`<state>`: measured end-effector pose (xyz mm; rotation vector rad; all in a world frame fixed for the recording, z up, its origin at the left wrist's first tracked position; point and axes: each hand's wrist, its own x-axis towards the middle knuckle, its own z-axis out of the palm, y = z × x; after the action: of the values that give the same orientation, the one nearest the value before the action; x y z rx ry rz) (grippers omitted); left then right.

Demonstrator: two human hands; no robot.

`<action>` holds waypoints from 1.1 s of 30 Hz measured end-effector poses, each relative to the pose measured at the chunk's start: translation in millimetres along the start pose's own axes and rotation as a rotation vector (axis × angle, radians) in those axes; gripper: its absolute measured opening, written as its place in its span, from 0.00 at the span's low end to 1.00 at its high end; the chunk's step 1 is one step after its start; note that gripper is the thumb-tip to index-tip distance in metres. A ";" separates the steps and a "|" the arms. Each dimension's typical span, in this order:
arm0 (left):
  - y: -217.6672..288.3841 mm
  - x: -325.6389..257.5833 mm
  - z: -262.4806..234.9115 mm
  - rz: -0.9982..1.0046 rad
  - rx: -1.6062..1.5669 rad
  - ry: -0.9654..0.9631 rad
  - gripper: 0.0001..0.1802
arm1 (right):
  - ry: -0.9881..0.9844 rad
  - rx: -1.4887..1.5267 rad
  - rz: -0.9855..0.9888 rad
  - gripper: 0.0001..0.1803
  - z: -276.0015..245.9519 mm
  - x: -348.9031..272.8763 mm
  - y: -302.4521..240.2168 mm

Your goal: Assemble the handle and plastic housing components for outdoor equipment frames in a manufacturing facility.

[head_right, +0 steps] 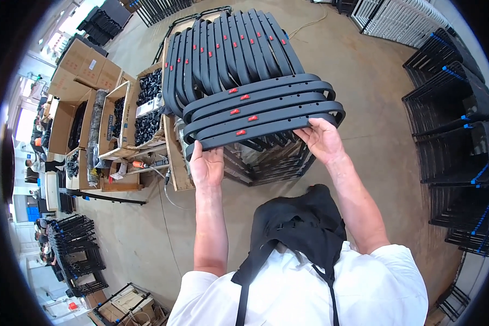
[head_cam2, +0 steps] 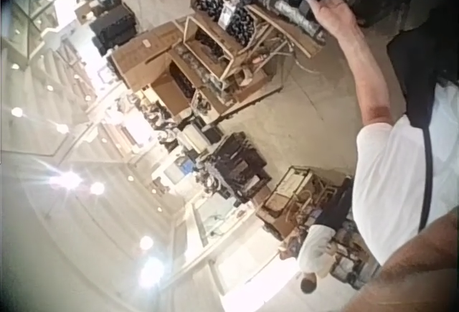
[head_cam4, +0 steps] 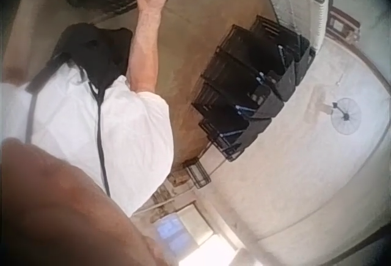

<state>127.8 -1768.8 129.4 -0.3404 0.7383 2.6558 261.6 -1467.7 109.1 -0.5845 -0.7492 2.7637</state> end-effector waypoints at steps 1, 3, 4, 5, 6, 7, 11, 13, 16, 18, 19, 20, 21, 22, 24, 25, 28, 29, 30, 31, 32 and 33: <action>0.4 -0.6 1.5 0.006 0.013 0.008 0.26 | 0.008 0.007 0.009 0.20 0.1 0.5 -0.4; -1.4 0.1 7.1 -0.001 0.003 0.028 0.27 | 0.018 0.010 0.018 0.20 -3.4 2.9 -2.1; -2.2 0.8 10.0 -0.008 -0.007 0.054 0.27 | 0.030 0.013 0.032 0.20 -5.4 3.7 -3.0; -1.6 1.2 9.6 -0.003 -0.005 0.052 0.27 | 0.015 0.011 0.031 0.19 -3.5 1.7 -2.4; -0.1 3.3 7.4 -0.006 -0.016 0.065 0.26 | 0.010 0.013 0.032 0.19 -2.6 2.5 -2.7; 1.8 6.2 6.1 -0.010 -0.028 0.079 0.25 | -0.003 0.016 0.039 0.19 -2.1 4.2 -3.4; 17.3 14.7 -2.7 -0.041 -0.018 0.047 0.25 | -0.063 0.016 0.060 0.18 -4.1 -3.9 3.7; 14.4 12.5 -3.5 -0.034 -0.014 0.036 0.25 | -0.079 -0.003 0.058 0.18 -7.3 -3.6 3.3; 2.2 7.1 -3.7 -0.023 0.021 -0.001 0.26 | -0.131 -0.081 0.172 0.18 -7.4 -10.7 -4.9; -5.3 1.0 -6.0 -0.014 0.137 -0.007 0.30 | -0.197 -0.245 0.279 0.23 -9.0 -23.0 -15.4; -7.1 -2.2 -8.3 -0.002 0.212 0.030 0.33 | -0.242 -0.386 0.329 0.25 -14.9 -31.6 -25.3; -5.4 -5.8 -15.9 0.017 0.218 0.106 0.34 | -0.291 -0.523 0.383 0.26 -13.0 -41.6 -36.8; -10.7 -11.4 -16.8 0.042 0.269 0.112 0.35 | -0.335 -0.580 0.451 0.26 -25.0 -46.8 -52.5; -16.8 -16.6 -16.1 0.068 0.321 0.121 0.35 | -0.378 -0.635 0.524 0.26 -42.7 -50.8 -69.1; -33.3 -28.9 -10.9 0.119 0.378 0.118 0.35 | -0.348 -0.617 0.533 0.26 -89.5 -59.8 -97.0; -47.1 -30.8 -3.5 0.155 0.414 0.171 0.35 | -0.254 -0.647 0.465 0.26 -118.3 -59.7 -110.4; -85.0 -35.3 11.3 0.355 0.455 0.223 0.37 | -0.020 -0.714 0.351 0.27 -170.5 -66.4 -145.6; -98.9 -32.7 24.8 0.346 0.464 0.223 0.37 | 0.083 -0.760 0.317 0.26 -192.5 -67.9 -160.2; -116.8 -24.9 39.2 0.417 0.457 0.181 0.37 | 0.195 -0.810 0.282 0.26 -219.7 -69.9 -179.0; -133.5 -14.9 53.2 0.486 0.446 0.133 0.38 | 0.234 -0.814 0.269 0.25 -248.3 -72.7 -194.4; -141.1 -0.2 63.1 0.520 0.488 0.165 0.37 | 0.266 -0.803 0.252 0.25 -274.1 -76.4 -196.6; -142.1 5.1 73.8 0.441 0.528 0.334 0.38 | 0.256 -0.871 0.304 0.25 -304.6 -74.8 -200.7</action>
<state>170.8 -1614.6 125.7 -0.5248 1.7478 2.6689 480.4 -1188.1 -3.2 -1.2531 -1.9293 2.4027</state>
